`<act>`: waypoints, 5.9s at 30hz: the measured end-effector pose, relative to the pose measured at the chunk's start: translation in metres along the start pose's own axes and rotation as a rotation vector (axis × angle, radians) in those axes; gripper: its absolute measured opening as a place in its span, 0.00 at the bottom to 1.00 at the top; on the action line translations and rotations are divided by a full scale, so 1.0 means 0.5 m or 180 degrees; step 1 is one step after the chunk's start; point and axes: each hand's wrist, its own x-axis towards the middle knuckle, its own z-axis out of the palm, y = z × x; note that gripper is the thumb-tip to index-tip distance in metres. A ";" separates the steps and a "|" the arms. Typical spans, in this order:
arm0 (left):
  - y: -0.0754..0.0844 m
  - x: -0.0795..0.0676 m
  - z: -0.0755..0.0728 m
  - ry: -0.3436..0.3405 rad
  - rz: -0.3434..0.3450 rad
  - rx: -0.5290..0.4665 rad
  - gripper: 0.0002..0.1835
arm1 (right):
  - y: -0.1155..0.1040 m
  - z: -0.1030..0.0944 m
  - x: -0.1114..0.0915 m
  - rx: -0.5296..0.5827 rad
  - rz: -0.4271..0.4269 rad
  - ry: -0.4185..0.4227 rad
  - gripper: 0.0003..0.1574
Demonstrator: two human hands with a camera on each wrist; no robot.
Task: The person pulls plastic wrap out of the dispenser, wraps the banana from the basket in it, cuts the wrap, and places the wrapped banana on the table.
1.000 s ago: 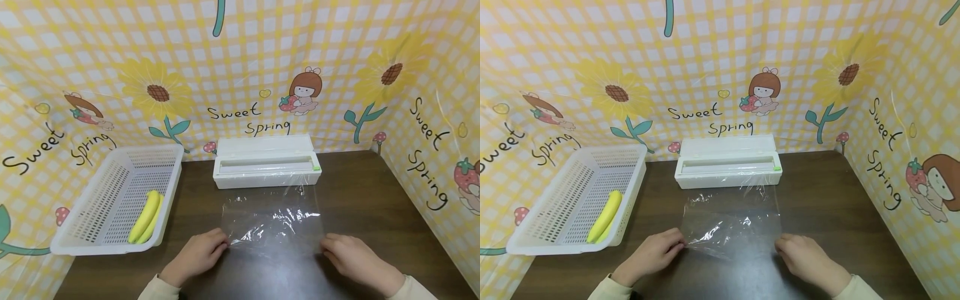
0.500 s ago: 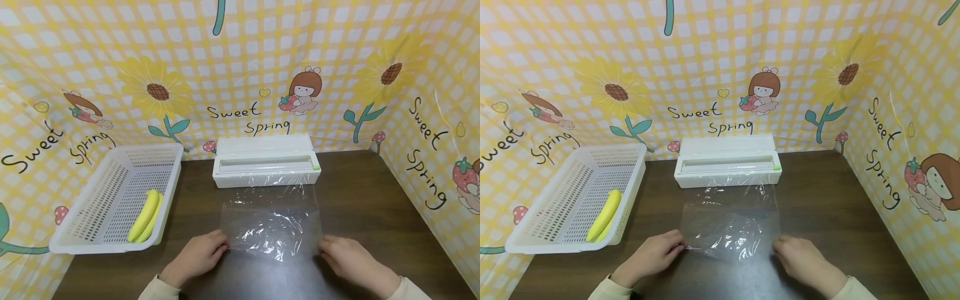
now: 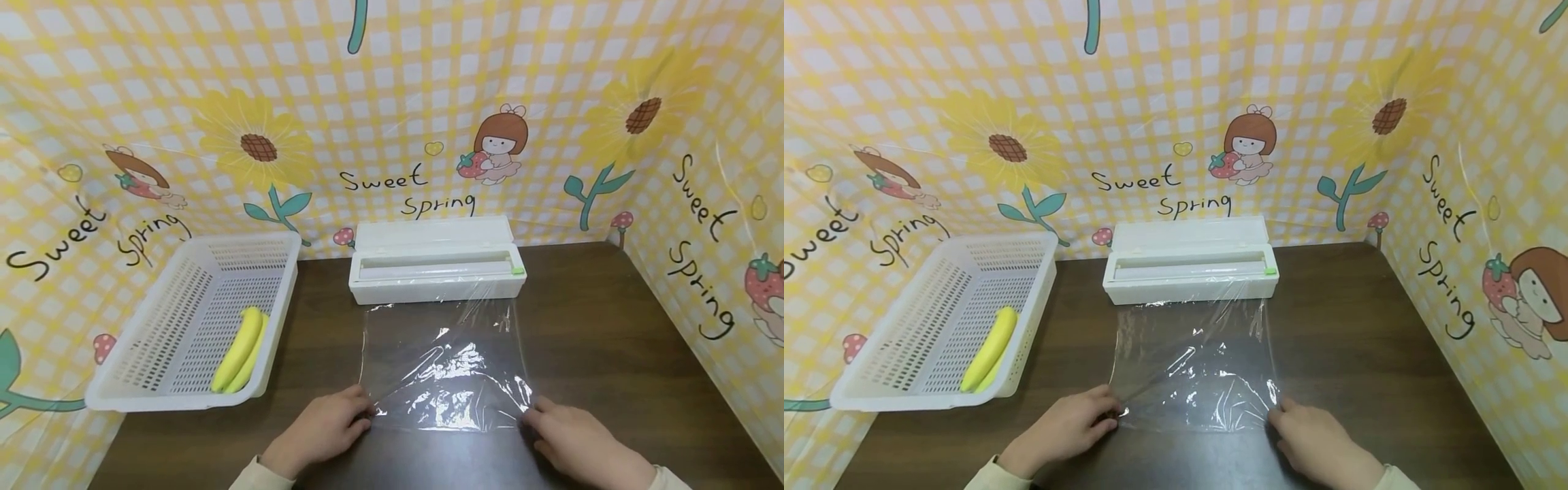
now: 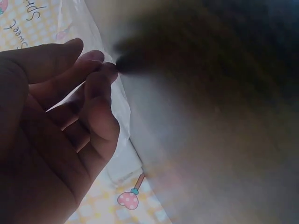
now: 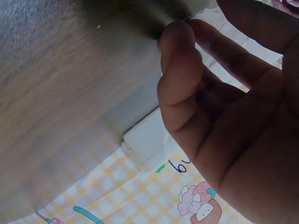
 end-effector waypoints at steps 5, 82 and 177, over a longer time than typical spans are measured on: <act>0.001 -0.008 0.001 -0.0101 -0.0042 -0.0065 0.10 | -0.002 0.000 -0.001 0.0032 0.0031 -0.0023 0.17; -0.013 -0.017 0.004 -0.0197 -0.0745 -0.0078 0.35 | 0.258 -0.126 0.252 0.0807 0.0945 0.0203 0.55; -0.293 -0.086 -0.217 0.0611 -0.1835 -0.0843 0.30 | 0.288 -0.092 0.292 0.0779 0.0921 0.0615 0.41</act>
